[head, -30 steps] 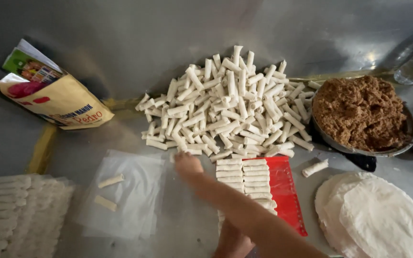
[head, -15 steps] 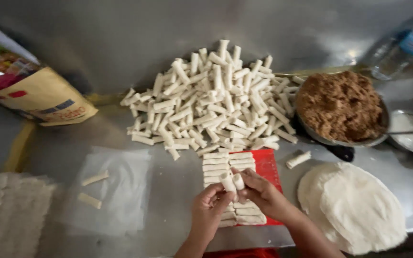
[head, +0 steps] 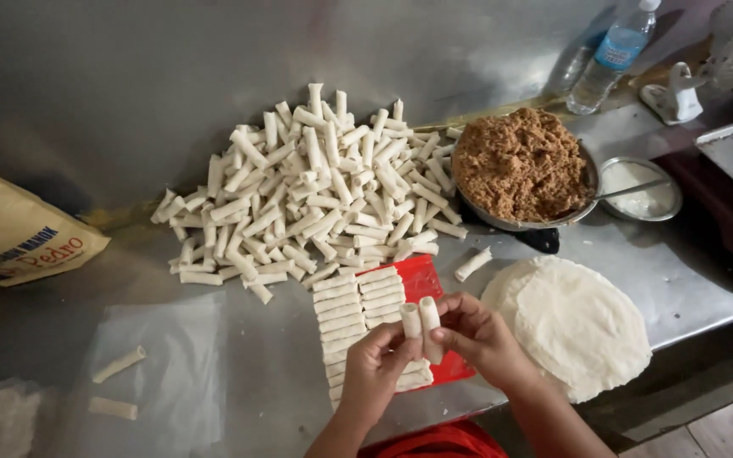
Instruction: Packing small rolled food items into plastic bags on a stainless steel table at a high rate of speed.
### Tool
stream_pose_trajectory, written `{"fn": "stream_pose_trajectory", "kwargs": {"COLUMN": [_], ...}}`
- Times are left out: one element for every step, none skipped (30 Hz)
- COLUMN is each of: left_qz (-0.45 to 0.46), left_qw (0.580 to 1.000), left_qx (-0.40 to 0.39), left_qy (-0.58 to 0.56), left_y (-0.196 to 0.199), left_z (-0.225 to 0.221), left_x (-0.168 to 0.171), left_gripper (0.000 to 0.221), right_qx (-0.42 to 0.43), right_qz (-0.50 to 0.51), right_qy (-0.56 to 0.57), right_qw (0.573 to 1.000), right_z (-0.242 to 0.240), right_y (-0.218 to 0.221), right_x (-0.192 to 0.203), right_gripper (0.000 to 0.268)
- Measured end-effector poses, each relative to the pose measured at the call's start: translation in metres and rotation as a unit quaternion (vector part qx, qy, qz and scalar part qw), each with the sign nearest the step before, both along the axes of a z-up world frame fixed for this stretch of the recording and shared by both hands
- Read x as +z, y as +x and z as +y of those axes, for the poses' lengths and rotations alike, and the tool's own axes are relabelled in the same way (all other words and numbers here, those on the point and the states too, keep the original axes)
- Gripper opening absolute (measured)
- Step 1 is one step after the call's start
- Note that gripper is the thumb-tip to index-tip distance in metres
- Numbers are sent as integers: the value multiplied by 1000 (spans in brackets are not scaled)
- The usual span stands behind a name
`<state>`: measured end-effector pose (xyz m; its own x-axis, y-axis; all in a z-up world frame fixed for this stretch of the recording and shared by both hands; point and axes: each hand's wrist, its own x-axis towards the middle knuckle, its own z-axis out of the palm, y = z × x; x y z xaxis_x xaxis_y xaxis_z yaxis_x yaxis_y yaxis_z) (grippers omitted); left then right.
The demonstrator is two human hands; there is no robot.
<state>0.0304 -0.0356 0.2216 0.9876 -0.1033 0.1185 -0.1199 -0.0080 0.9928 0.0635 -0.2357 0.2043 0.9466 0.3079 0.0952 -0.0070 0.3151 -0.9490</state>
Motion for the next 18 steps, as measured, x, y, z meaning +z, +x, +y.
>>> {"fn": "stream_pose_trajectory", "kwargs": {"left_qz": [63, 126, 127, 134, 141, 141, 147, 153, 153, 173, 195, 198, 219, 239, 239, 241, 244, 244], "left_qw": [997, 989, 989, 987, 985, 985, 984, 983, 983, 981, 978, 977, 968, 956, 956, 957, 958, 958], "left_qx": [13, 27, 27, 37, 47, 48, 46, 45, 45, 42, 40, 41, 65, 90, 92, 87, 82, 84], "left_qy": [-37, -74, -74, -79, -84, -83, -85, -87, -87, -77, -68, -67, -105, -143, -143, -134, -124, -124], "left_y": [1, 2, 2, 3, 3, 3, 4, 4, 6, 7, 6, 9, 11, 13, 15, 16, 18, 18], "left_z": [-1, -2, -4, -7, -9, -9, -9, -9, -7, -5, -2, -4, -5, -6, -7, -8, -8, -6], "left_x": [3, 7, 6, 4, 4, 0, -3, -7, -8, -10, -12, -9, -5, -2, -8, -15, -21, -29], "left_gripper": [17, 23, 23, 23, 26, 26, 27, 28, 28, 24, 21, 21, 21, 25, 25, 27, 30, 30], "right_qx": [-7, -14, -14, 3, 22, 22, 23, 23, 23, 12, 2, 3, 3, 4, 6, 14, 21, 22], "right_qz": [12, 25, 25, 14, 2, 2, 8, 13, 13, 24, 37, 40, 69, 98, 99, 107, 116, 117], "right_qy": [-1, -1, -1, 6, 13, 14, 16, 17, 18, 27, 36, 36, 39, 41, 41, 28, 15, 15], "right_qw": [1000, 1000, 1000, 1000, 1000, 1000, 1000, 999, 999, 999, 999, 999, 997, 994, 994, 994, 993, 993], "right_z": [-2, -4, -2, 0, 3, 3, 3, 3, 5, 6, 7, 6, 5, 5, 6, 7, 8, 9], "right_y": [0, 0, -1, -2, -3, -3, -4, -4, -4, -4, -6, -2, 0, 3, 4, 5, 5, 6], "right_x": [2, 4, 8, 13, 18, 18, 18, 19, 14, 10, 4, 1, -3, -7, -5, -4, -2, -5], "right_gripper": [23, 21, 21, 20, 20, 20, 19, 19, 19, 20, 20, 20, 20, 21, 21, 18, 15, 15]}}
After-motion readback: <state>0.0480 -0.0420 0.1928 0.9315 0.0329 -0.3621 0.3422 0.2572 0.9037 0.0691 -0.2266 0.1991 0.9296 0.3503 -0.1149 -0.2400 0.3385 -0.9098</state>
